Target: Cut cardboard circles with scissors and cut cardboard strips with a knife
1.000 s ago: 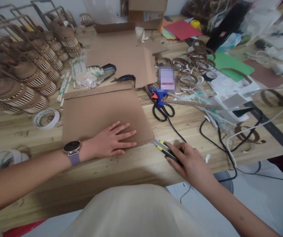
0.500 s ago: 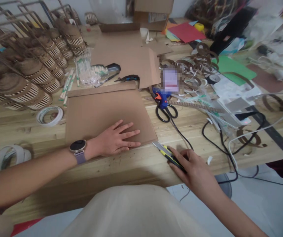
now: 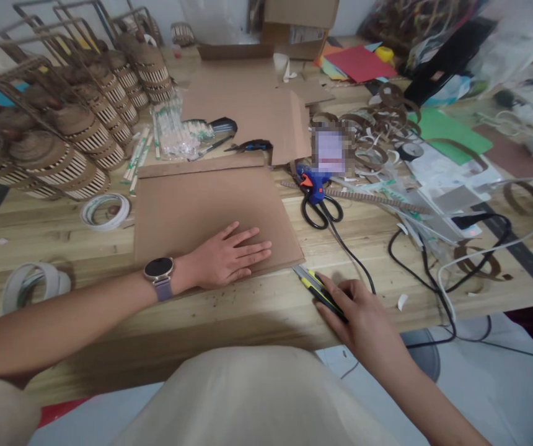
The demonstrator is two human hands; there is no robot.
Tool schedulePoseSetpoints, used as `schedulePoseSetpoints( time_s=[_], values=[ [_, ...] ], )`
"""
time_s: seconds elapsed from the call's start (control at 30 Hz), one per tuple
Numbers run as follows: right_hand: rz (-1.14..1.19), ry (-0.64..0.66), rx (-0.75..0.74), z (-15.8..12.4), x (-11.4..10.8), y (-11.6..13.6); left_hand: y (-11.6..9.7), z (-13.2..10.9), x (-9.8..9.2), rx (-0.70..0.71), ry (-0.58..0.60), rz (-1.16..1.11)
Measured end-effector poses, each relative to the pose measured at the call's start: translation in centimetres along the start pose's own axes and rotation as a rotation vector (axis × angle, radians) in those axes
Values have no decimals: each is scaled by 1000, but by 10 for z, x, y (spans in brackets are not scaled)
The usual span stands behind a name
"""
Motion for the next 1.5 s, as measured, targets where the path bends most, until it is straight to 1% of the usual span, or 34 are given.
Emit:
schedulePoseSetpoints(
  time_s=[0.13,0.33,0.77,0.9,1.07,1.27,1.5],
  values=[
    [27,26,22,-2,4,2,0,0,-1,-3,-19,-3],
    [42,15,34,-3,6,7,-1,0,-3,1,-24,-2],
    [-19,29,37,-1,8,18,-2,-1,-5,6,-54,18],
    [15,27,42,-4,8,22,-4,-1,-5,11,-54,20],
    [65,66,90,1,13,12,-3,4,-4,-21,-50,22],
    [104,34,91,16,13,-2,4,17,-3,-90,-32,27],
    [144,38,64,12,12,1,4,17,-3,-89,-39,40]
  ],
)
Point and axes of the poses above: each hand's wrist, its own z-axis towards the middle knuckle, its own x-axis out of the palm, y = z × x, the point moved 10 cm from there along z, towards the middle knuckle, and after that the axes turned 1 degree about z, right-handed, at the moved point
